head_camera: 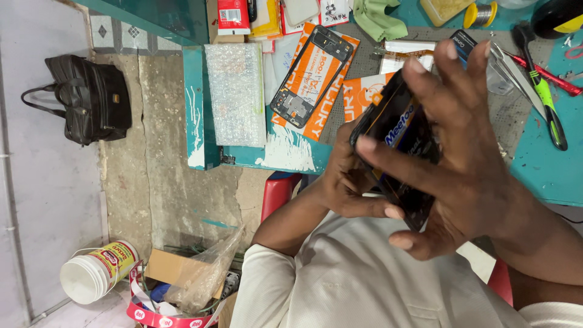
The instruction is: The person assembles a disassembled smartphone on a repair bench, aligning the screen assembly onto the phone frame and pressing it into place. They wipe the screen with a cloth, reposition the assembly, and use a metal tool to press and adjust the flex cable and connector along the edge of the screen.
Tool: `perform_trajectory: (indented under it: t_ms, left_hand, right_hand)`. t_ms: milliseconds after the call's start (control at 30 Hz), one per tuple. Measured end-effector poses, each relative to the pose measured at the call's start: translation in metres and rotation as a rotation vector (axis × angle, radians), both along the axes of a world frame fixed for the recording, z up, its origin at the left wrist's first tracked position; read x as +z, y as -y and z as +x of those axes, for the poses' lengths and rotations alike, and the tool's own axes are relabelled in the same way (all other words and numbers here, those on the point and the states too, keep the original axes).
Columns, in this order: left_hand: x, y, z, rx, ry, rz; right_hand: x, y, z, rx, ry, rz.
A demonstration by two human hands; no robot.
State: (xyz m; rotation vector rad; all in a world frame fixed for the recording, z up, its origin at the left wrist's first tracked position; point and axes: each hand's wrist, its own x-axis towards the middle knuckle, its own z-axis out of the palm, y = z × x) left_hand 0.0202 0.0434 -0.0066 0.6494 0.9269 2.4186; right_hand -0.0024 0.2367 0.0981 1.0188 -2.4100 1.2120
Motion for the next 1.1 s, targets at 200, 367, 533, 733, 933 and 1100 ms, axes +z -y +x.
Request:
perform_trajectory:
  t_ms: [200, 367, 533, 733, 933, 1100]
  left_hand:
    - [0.021, 0.01, -0.02, -0.051, 0.002, -0.015]
    - [0.04, 0.014, -0.032, -0.028, 0.02, -0.054]
    - [0.056, 0.013, -0.033, -0.015, 0.239, 0.067]
    - [0.074, 0.0, -0.041, 0.064, 0.254, 0.115]
    - [0.066, -0.011, -0.058, 0.141, 0.239, 0.238]
    - [0.044, -0.019, -0.048, 0.109, 0.344, 0.318]
  right_hand:
    - [0.003, -0.003, -0.02, -0.119, 0.02, 0.01]
    - [0.007, -0.003, -0.035, -0.144, 0.01, 0.041]
    - [0.006, -0.007, -0.034, -0.145, -0.005, 0.074]
    - [0.005, -0.021, -0.025, -0.16, -0.074, 0.243]
    - [-0.012, -0.044, -0.008, -0.162, -0.211, 0.36]
    - [-0.041, -0.067, 0.032, -0.204, -0.348, 0.442]
